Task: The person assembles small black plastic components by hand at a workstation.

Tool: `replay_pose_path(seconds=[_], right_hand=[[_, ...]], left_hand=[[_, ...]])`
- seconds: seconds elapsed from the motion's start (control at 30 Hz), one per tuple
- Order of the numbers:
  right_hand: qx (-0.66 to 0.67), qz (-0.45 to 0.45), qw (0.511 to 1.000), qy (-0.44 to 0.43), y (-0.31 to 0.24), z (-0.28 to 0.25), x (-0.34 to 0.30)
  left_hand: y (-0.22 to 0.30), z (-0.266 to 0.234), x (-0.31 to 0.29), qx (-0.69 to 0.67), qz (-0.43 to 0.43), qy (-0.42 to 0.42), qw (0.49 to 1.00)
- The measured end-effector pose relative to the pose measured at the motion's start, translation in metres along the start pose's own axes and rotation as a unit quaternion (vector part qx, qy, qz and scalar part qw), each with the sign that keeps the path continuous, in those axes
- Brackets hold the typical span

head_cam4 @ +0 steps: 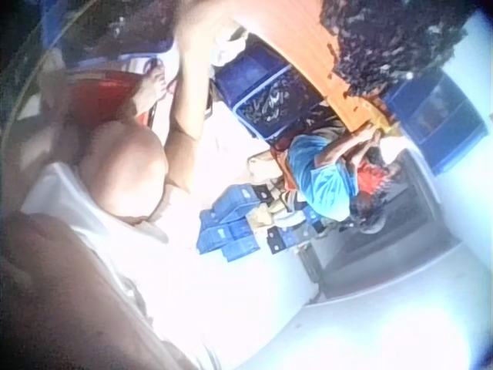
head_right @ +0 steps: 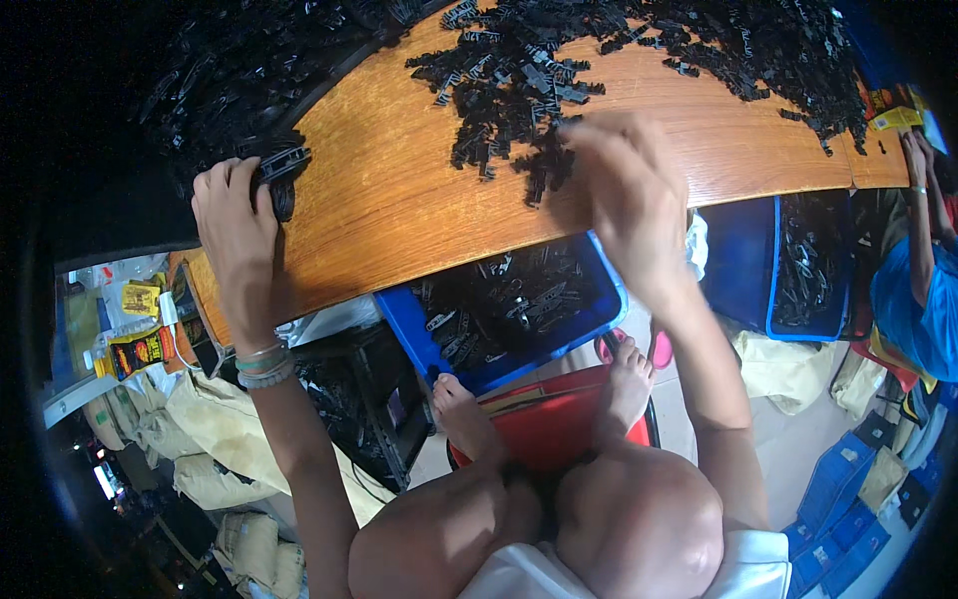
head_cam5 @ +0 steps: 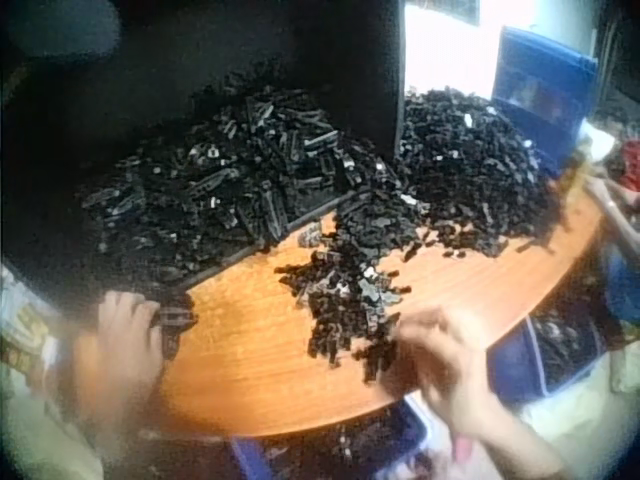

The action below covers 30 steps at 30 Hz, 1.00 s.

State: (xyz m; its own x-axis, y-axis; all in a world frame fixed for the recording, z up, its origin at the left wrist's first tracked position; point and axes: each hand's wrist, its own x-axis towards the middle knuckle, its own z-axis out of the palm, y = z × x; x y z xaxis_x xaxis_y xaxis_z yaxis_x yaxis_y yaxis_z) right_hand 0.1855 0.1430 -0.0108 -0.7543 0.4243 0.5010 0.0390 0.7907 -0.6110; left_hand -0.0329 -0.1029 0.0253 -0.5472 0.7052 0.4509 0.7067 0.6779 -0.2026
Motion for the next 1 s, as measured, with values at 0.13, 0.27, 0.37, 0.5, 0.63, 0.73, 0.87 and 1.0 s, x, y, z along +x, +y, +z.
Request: replay_pose_path(seconds=[0.13, 0.27, 0.37, 0.5, 0.63, 0.73, 0.87, 1.0], right_hand=[[-0.052, -0.034, 0.998, -0.025, 0.022, 0.006, 0.013], [-0.043, -0.039, 0.998, -0.030, 0.028, 0.006, 0.012], [0.003, -0.021, 1.000, 0.013, 0.024, 0.005, 0.010], [0.098, -0.025, 0.994, 0.039, -0.003, 0.012, 0.012], [0.201, -0.106, 0.972, -0.053, -0.039, 0.025, 0.015], [0.201, -0.137, 0.968, -0.068, -0.045, 0.028, 0.016], [0.152, -0.185, 0.970, -0.039, -0.042, 0.030, 0.017], [0.144, -0.200, 0.967, -0.063, -0.043, 0.024, 0.019]], left_hand=[[0.025, 0.005, -0.010, -0.112, 0.012, 0.048, 0.992], [0.059, 0.009, -0.019, -0.473, -0.156, -0.031, 0.867], [0.079, 0.008, -0.022, -0.686, -0.251, -0.067, 0.680], [0.095, 0.000, -0.024, -0.748, -0.236, -0.099, 0.612], [0.111, -0.014, -0.025, -0.777, -0.238, -0.141, 0.566], [0.115, -0.023, -0.025, -0.800, -0.265, -0.152, 0.517], [0.111, -0.029, -0.026, -0.770, -0.260, -0.182, 0.554], [0.112, -0.028, -0.028, -0.783, -0.250, -0.155, 0.548]])
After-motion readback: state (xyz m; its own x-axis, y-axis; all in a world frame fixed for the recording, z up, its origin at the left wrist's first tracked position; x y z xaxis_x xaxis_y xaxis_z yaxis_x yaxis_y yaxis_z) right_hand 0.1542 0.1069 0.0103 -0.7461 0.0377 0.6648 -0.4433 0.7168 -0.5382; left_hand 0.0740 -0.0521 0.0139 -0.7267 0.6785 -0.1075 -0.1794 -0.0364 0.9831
